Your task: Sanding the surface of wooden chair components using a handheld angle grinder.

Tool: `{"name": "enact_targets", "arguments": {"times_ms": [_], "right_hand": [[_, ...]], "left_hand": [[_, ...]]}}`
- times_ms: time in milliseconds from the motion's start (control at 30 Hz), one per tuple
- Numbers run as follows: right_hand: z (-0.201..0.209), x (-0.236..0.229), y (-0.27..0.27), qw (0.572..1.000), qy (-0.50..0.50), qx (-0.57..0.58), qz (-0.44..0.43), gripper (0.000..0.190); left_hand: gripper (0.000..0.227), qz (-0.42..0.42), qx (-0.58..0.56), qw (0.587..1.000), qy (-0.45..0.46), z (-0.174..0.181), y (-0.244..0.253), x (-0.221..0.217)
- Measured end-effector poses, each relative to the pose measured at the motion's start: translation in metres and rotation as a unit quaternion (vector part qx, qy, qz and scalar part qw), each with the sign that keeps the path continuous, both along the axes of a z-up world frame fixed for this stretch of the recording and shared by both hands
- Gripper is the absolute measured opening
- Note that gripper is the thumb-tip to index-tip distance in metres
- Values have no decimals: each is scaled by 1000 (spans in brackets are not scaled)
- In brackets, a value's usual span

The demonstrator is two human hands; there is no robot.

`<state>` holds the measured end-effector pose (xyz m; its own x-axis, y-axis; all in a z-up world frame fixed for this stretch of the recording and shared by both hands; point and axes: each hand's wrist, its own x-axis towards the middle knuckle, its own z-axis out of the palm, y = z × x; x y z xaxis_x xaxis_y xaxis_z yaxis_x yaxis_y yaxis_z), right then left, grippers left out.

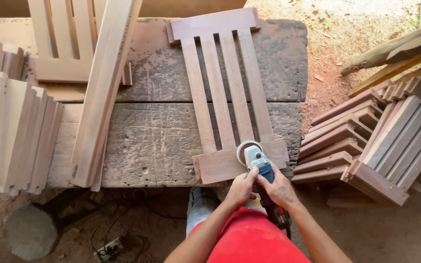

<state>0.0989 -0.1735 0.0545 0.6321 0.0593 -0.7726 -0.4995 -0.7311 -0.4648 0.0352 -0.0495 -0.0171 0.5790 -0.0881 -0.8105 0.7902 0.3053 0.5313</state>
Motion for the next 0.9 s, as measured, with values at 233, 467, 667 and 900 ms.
{"name": "enact_targets", "arguments": {"times_ms": [233, 467, 667, 900], "right_hand": [[19, 5, 52, 999, 5, -10, 52, 77], [23, -6, 87, 997, 15, -25, 76, 76], [20, -15, 111, 994, 21, -25, 103, 76], [10, -46, 132, 978, -52, 88, 180, 82]], "left_hand": [[58, 73, -6, 997, 11, 5, 32, -14], [56, 105, -23, 994, 23, 4, 63, -29], [55, 121, -27, 992, 27, -6, 89, -46], [42, 225, -78, 971, -34, 22, 130, -97]]}}
